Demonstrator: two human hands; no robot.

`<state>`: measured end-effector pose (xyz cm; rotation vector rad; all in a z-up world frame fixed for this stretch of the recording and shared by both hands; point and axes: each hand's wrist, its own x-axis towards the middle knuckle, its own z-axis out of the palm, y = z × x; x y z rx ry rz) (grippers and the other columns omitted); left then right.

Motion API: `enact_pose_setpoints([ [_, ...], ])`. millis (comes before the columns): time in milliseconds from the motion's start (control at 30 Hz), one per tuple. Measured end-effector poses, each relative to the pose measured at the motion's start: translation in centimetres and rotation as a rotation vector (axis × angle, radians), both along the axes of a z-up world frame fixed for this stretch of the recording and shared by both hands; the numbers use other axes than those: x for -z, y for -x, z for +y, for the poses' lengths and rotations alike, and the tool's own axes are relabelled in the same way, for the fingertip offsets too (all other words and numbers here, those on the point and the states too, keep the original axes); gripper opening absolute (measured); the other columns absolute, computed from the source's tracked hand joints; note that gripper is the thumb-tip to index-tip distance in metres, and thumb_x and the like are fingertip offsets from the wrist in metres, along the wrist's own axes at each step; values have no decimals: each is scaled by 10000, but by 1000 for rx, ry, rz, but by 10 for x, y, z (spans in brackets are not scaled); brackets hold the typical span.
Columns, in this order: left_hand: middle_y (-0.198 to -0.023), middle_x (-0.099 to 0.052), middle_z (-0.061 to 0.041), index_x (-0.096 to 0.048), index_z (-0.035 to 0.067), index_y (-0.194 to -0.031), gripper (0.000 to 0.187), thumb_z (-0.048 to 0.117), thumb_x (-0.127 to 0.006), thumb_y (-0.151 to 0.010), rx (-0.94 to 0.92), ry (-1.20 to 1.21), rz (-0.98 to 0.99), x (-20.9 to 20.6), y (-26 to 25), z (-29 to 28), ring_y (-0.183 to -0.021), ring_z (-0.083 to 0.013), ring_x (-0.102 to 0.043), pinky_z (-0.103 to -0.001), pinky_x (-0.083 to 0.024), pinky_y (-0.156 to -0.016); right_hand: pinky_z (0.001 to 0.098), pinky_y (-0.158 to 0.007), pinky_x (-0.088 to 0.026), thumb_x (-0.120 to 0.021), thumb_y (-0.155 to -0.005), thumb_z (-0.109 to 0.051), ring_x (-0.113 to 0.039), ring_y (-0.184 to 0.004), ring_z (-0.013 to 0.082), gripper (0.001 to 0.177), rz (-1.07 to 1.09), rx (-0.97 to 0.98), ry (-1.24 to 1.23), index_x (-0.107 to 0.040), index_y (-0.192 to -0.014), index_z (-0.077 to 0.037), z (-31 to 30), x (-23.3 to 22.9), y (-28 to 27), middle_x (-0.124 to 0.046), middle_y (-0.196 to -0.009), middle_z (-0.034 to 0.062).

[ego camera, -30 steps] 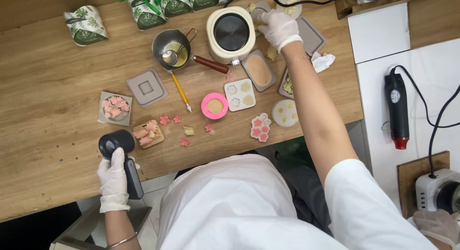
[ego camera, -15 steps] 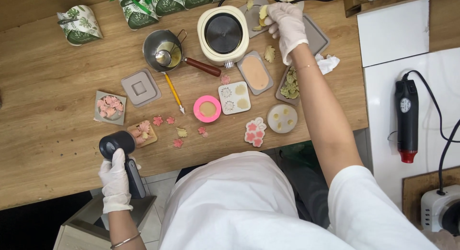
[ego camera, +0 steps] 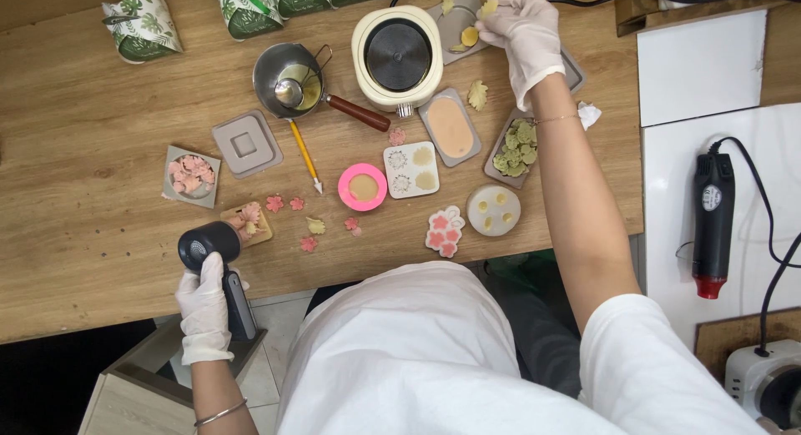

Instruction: Assembling and decorating wax candle components on a workbench.

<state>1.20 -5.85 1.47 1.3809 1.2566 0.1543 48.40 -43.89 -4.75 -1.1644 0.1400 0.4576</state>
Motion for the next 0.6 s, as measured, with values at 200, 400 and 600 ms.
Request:
enact_pose_setpoints([
  [200, -782, -614, -3, -652, 89, -1130, 240, 288, -690, -1001, 8, 6, 49, 0, 2, -1, -566, -119, -595, -277, -488, -507, 288, -930, -607, -659, -890, 67, -767, -1052, 174, 335, -637, -158, 714, -719, -1205, -31, 12, 0, 12, -772, -1145, 96],
  [400, -791, -603, 8, -656, 91, -1141, 229, 265, -699, -998, 10, 9, 4, 2, 3, -1, -576, -109, -596, -268, -497, -518, 442, -824, -542, -788, -899, -177, -669, -957, 351, 133, -1113, -434, 1249, -771, -1029, -160, 23, 14, 14, -676, -993, 141],
  [600, -784, -629, -23, -666, 83, -1147, 238, 259, -702, -991, 2, 3, 15, -1, 1, -4, -572, -121, -600, -264, -486, -522, 440, -758, -536, -809, -875, -173, -663, -869, 363, 156, -1166, -392, 1323, -751, -987, -80, 23, 31, 6, -674, -989, 187],
])
